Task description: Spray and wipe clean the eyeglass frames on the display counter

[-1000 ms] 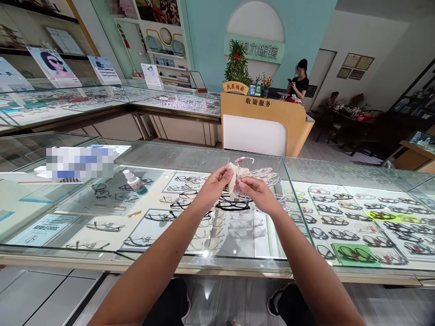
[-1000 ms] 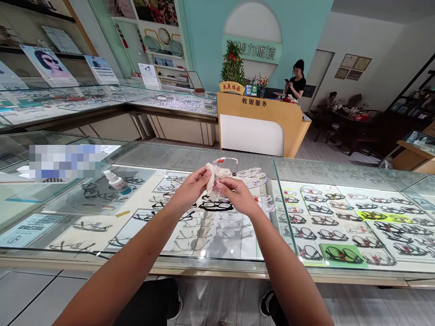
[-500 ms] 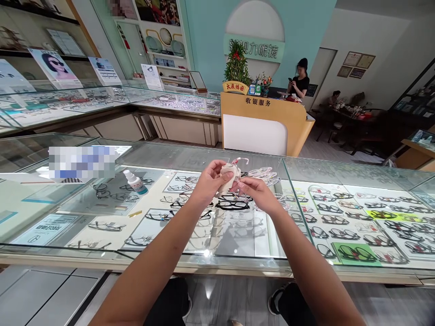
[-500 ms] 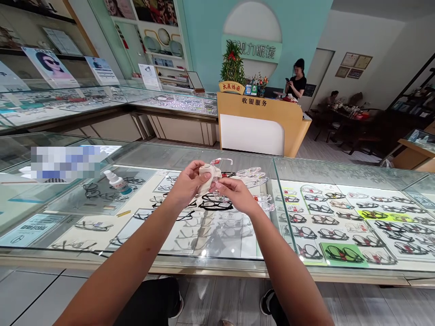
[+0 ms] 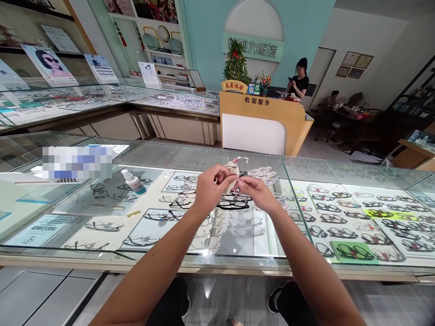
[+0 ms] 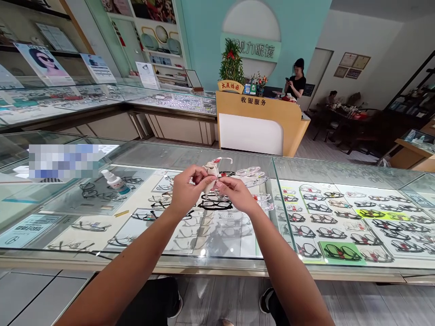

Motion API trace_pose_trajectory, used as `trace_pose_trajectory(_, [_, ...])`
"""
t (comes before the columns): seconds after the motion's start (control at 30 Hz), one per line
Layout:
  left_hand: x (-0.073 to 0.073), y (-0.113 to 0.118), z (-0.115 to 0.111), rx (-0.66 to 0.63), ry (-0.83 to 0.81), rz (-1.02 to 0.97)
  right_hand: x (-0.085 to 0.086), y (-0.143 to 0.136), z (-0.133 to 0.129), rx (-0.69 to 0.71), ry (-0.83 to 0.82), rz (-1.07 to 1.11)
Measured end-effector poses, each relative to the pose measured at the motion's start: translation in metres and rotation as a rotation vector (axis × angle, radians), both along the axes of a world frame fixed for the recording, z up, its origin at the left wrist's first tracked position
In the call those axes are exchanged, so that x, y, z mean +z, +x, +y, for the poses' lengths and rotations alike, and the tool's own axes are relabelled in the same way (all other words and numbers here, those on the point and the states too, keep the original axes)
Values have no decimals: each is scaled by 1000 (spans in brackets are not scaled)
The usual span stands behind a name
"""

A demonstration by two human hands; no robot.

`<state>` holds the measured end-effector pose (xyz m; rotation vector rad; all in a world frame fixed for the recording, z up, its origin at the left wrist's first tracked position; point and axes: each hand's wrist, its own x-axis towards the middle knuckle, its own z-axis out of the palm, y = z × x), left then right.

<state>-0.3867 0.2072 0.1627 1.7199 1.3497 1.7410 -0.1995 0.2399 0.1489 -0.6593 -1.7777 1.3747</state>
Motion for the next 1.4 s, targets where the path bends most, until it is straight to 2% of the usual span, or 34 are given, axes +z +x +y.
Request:
trace_pose_trajectory(0.13, [-1, 8, -3, -109, 16, -32, 0, -1, 0, -7, 31, 19])
trace_pose_trajectory(0.27, [-5, 6, 3, -157, -30, -170, 0, -1, 0, 6, 115, -9])
trace_pose_trajectory(0.4, [-11, -3, 13, -164, -218, -282, 1, -1, -2, -36, 181, -52])
trace_pose_trajectory(0.5, [-11, -9, 18, -271, -351, -264, 1, -1, -3, -55, 189, -80])
trace_pose_trajectory(0.63, [-7, -6, 16, -442, -362, -386, 0, -3, -1, -35, 154, -63])
trace_pose_trajectory(0.73, [-4, -1, 13, -574, -388, -551, -2, -5, 0, -7, 61, 5])
trace_pose_trajectory(0.83, [-1, 0, 11, -659, -405, -623, -4, -6, 1, 4, -30, 42])
trace_pose_trajectory(0.97, [-2, -2, 12, -689, -399, -593, -5, -6, 1, 40, -93, 43])
trace_pose_trajectory(1.13, [-10, 1, 14, -611, -306, -535, -7, -6, -1, 78, -88, 16])
trace_pose_trajectory(1.27, [-12, 3, 16, -556, -316, -538, -7, -6, -1, 92, -57, -27])
trace_pose_trajectory(1.4, [-7, -3, 18, -648, -342, -531, -5, -5, 0, 61, -57, 0])
